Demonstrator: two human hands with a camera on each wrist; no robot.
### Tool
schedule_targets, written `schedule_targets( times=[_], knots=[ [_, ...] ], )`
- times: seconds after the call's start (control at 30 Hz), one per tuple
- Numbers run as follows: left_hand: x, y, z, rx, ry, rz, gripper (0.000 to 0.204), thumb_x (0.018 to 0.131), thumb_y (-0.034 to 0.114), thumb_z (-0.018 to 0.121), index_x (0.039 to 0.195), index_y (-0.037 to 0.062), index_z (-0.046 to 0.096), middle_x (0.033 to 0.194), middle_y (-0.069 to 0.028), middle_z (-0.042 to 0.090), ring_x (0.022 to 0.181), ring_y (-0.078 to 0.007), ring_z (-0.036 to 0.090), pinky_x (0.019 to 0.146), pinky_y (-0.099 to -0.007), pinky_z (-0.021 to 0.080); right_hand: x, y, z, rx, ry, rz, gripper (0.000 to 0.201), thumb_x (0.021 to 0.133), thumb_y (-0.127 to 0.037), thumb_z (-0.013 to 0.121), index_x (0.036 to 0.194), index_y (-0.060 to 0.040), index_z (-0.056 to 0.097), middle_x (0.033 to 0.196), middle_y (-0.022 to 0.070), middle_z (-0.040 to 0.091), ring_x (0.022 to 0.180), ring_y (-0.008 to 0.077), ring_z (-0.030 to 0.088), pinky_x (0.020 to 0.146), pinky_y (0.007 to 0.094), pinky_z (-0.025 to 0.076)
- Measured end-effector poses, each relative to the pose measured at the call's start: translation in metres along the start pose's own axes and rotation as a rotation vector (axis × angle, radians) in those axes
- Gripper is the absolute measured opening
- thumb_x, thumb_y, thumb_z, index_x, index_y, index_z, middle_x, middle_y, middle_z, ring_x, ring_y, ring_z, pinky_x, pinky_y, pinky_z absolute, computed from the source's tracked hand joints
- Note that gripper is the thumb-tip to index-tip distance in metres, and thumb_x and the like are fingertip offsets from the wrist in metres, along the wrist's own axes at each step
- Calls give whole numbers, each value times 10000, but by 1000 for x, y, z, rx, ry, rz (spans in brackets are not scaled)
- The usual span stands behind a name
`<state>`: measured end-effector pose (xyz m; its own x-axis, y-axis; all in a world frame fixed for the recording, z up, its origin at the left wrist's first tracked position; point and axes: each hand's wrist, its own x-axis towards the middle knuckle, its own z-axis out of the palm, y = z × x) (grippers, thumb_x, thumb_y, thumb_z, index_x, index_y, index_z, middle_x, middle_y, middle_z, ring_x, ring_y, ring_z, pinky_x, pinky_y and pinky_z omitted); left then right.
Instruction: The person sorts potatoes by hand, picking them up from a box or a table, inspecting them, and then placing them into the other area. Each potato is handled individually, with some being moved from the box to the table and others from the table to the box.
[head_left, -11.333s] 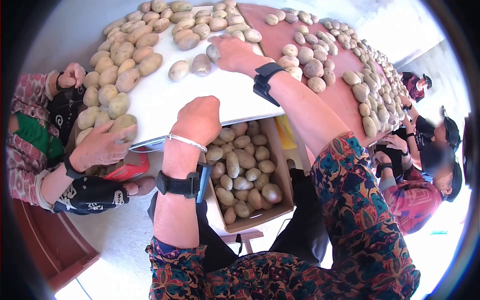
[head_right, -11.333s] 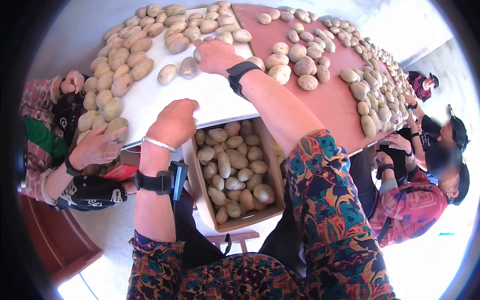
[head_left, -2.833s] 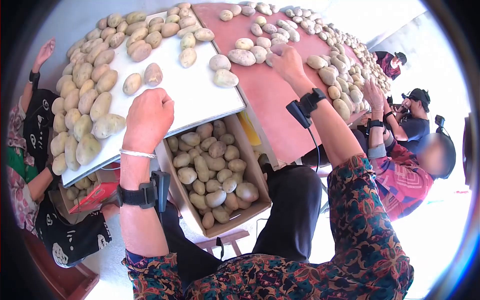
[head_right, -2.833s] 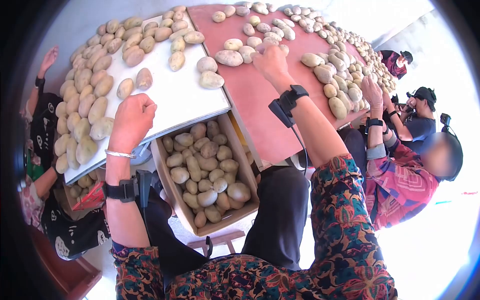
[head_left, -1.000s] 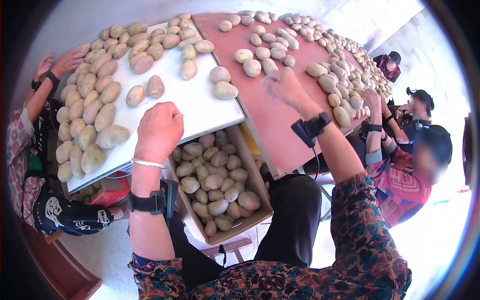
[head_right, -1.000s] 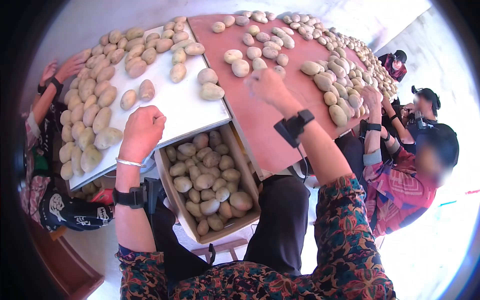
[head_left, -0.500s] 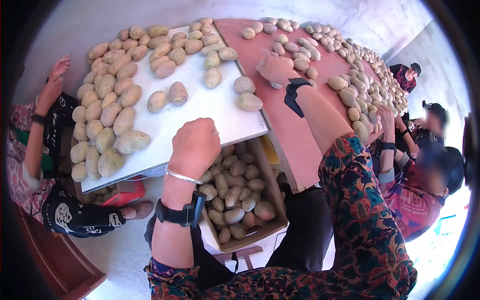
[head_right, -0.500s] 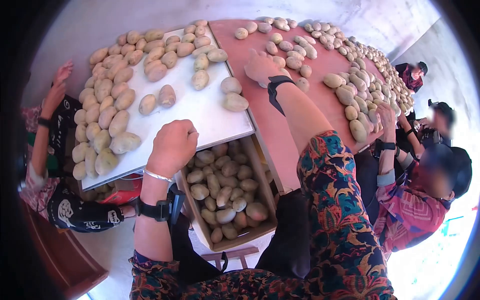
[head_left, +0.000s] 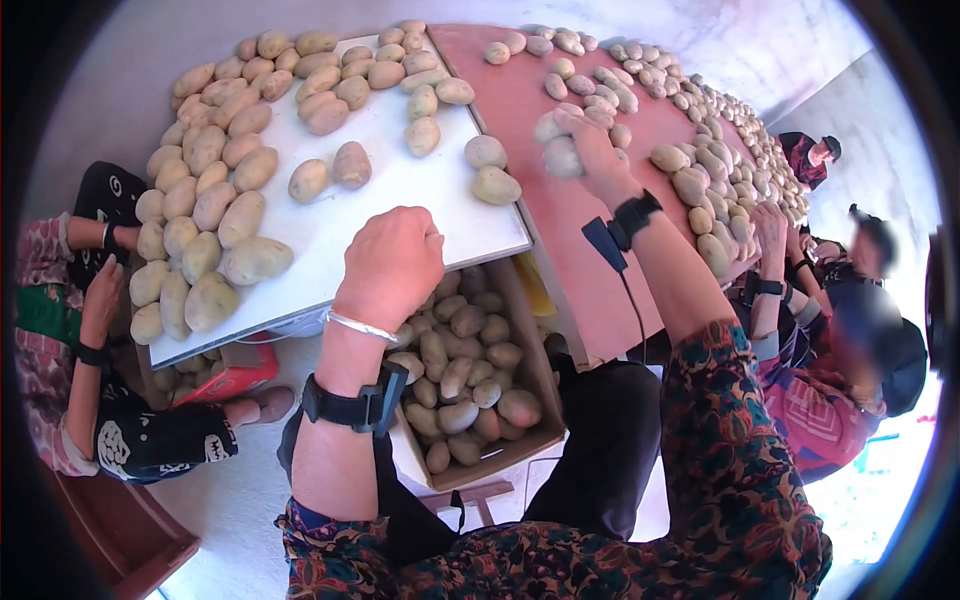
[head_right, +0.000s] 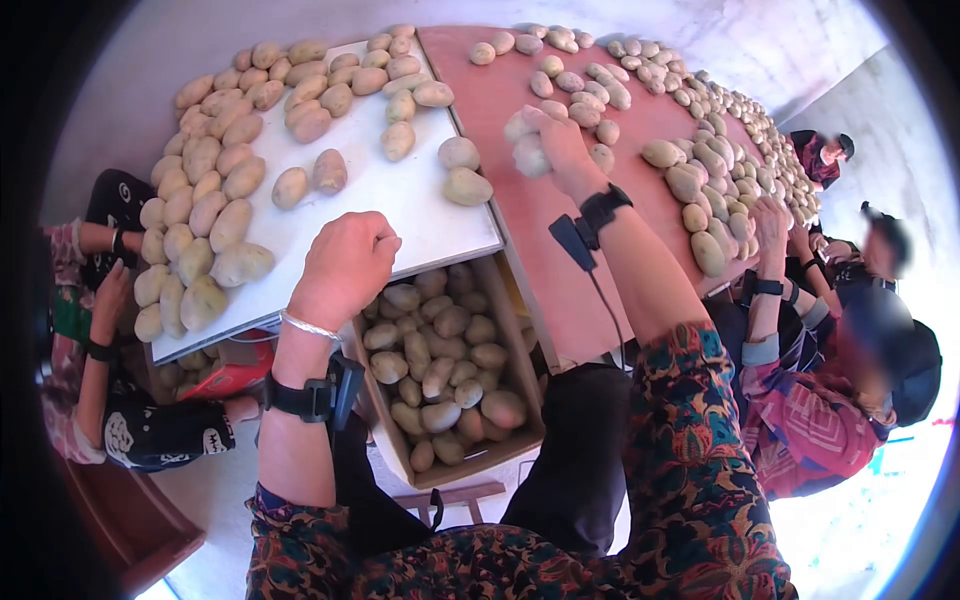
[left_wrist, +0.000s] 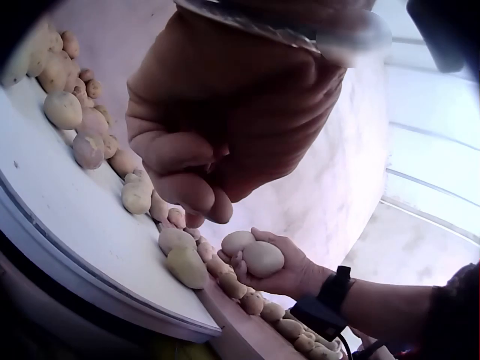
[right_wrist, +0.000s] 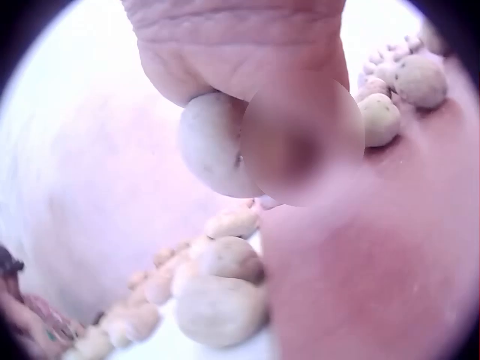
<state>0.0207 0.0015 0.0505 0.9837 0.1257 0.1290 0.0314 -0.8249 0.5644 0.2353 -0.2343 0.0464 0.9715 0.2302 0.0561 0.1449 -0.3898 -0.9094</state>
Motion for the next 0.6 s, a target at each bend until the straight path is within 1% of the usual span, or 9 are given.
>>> schedule_targets(
  times=[0.03, 0.07, 0.1, 0.17, 0.27, 0.43, 0.5, 0.53, 0.6],
  knots=[
    [4, -1, 1, -134, -70, -18, 238, 882, 224, 602, 834, -1, 662, 785, -182, 671, 777, -287, 667, 720, -388, 529, -22, -18, -6, 506, -222, 173, 314, 969, -319, 543, 1120, -45, 568, 1002, 155, 637, 831, 247, 658, 683, 371, 557],
    [5, 0, 2, -266, -141, -35, 277, 917, 267, 595, 891, -1, 659, 794, -157, 679, 761, -231, 672, 697, -350, 532, -41, -30, 1, 643, -166, 165, 329, 979, -312, 529, 1129, -23, 575, 977, 132, 653, 755, 212, 649, 631, 331, 554],
    [4, 7, 0, -268, -145, -33, 277, 917, 267, 595, 891, -1, 659, 794, -157, 679, 761, -231, 672, 697, -350, 532, -56, -38, 2, 641, -162, 167, 329, 979, -312, 529, 1129, -23, 575, 977, 132, 653, 755, 212, 649, 631, 331, 554],
    [-3, 25, -8, -876, -274, -220, 394, 974, 365, 567, 1145, 13, 610, 894, -100, 672, 780, -146, 653, 662, -265, 515, -80, -47, 5, 741, -352, 181, 358, 973, -333, 557, 1133, -13, 562, 989, 124, 642, 768, 218, 652, 629, 346, 552],
    [-10, 36, -2, -1269, -266, -218, 529, 980, 389, 584, 1347, 23, 482, 1003, -75, 650, 829, -150, 656, 661, -237, 509, -109, -55, 30, 746, -410, 122, 412, 963, -324, 582, 1200, 11, 559, 1002, 123, 648, 763, 202, 658, 662, 321, 567],
    [-13, 37, -7, -1290, -265, -176, 599, 878, 266, 747, 1353, 18, 480, 1056, -88, 650, 937, -163, 652, 752, -247, 521, -146, -76, 51, 553, -353, -79, 494, 950, -311, 628, 1303, 23, 535, 1065, 132, 663, 878, 182, 668, 741, 293, 563],
    [-13, 36, -1, -1250, -62, 17, 610, 793, 136, 811, 1311, 30, 507, 1070, -89, 654, 977, -159, 642, 810, -258, 526, -147, -70, 47, 543, -362, -45, 558, 953, -350, 618, 1333, 43, 505, 1104, 166, 652, 905, 190, 657, 788, 302, 553],
    [-12, 35, -2, -1169, -9, 22, 597, 718, 9, 818, 1242, 42, 533, 1071, -82, 656, 991, -154, 635, 855, -273, 525, -146, -61, 49, 734, -293, 17, 562, 958, -365, 604, 1312, 59, 505, 1114, 182, 640, 922, 209, 650, 795, 314, 553],
    [-10, 33, -3, -1101, 46, 34, 572, 698, -20, 801, 1207, 43, 547, 1062, -82, 658, 973, -145, 636, 827, -274, 534, -143, -48, 49, 937, -217, 85, 569, 963, -380, 589, 1292, 76, 504, 1125, 197, 628, 939, 227, 642, 802, 327, 553]
  ],
)
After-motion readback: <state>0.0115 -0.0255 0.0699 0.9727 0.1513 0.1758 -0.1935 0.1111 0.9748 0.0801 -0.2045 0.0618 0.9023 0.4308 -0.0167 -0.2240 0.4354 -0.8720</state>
